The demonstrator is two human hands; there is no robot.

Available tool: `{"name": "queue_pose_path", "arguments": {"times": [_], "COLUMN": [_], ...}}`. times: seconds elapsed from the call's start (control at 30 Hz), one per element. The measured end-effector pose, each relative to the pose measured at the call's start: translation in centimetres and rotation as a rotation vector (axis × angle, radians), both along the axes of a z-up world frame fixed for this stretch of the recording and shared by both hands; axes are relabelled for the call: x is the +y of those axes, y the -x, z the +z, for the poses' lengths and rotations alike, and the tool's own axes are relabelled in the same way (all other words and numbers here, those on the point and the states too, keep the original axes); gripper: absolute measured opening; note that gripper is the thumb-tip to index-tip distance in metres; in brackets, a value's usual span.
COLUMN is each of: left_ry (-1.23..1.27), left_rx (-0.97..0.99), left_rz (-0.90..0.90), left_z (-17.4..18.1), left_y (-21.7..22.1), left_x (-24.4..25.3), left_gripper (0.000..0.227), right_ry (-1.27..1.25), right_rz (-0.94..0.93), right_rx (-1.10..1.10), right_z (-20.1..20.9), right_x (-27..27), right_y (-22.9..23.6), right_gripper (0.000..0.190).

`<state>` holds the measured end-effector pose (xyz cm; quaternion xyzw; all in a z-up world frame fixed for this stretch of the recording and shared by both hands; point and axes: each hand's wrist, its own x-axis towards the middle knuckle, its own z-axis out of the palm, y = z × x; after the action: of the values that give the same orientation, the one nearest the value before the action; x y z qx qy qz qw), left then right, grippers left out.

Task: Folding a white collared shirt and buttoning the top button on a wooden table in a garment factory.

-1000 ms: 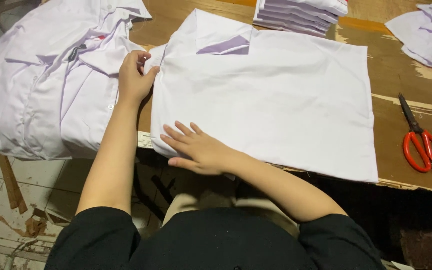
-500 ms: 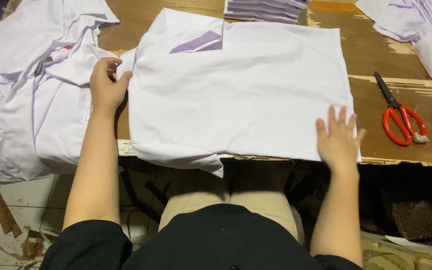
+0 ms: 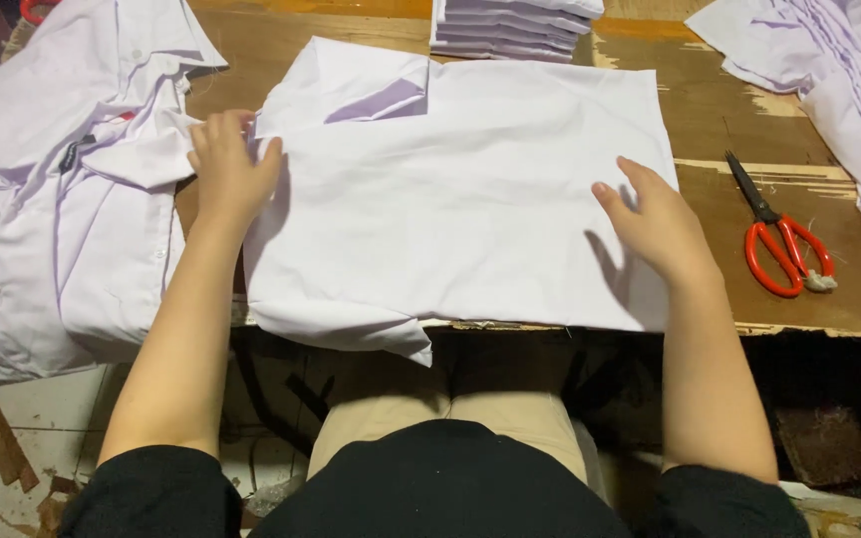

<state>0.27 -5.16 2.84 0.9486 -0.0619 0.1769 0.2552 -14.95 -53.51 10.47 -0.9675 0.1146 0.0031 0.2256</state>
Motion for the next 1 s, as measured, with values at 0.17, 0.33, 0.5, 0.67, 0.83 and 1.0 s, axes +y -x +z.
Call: {"name": "queue_pose_path", "arguments": {"times": [0.17,0.33,0.5,0.67,0.83,1.0], "left_ry": [-0.091,-0.284,-0.329,-0.357,-0.407,-0.499], "left_rx": [0.187,0.227,0.324,0.359,0.294,0.004], "left_rz": [-0.214,-0.505,-0.453,-0.305,-0.232,0.022], "left_z": [2.6,2.2,0.8,0.3,-1.2,-0.6], "left_y": [-1.0,-2.8,-7.0,-11.4,-16.1,-18.1], "left_x": [-6.1,-13.3,-15.6,-14.5,-12.5,-11.2], "left_gripper": [0.027,0.027,0.059,0.061,0.055,0.058], "right_ry": [-0.05,0.033,0.042,0.109,0.135,0.036], "right_rz": [0.224,0.512,0.393,0.171,-0.072,-0.343], "right_rx": [-0.134,-0.005,0.138,0.116,0.08,-0.106], "right_z": [-2.8,-3.5,-4.5,-6.9,-8.0,-10.0], "right_x": [1.5,6.6,5.0,-2.3,-7.9,-12.1], "right_y": [-7.7,-10.9,-15.9,-20.9,-21.9,-21.8], "right_gripper": [0.056,0.058,0.06,0.059,0.059,0.057]}}
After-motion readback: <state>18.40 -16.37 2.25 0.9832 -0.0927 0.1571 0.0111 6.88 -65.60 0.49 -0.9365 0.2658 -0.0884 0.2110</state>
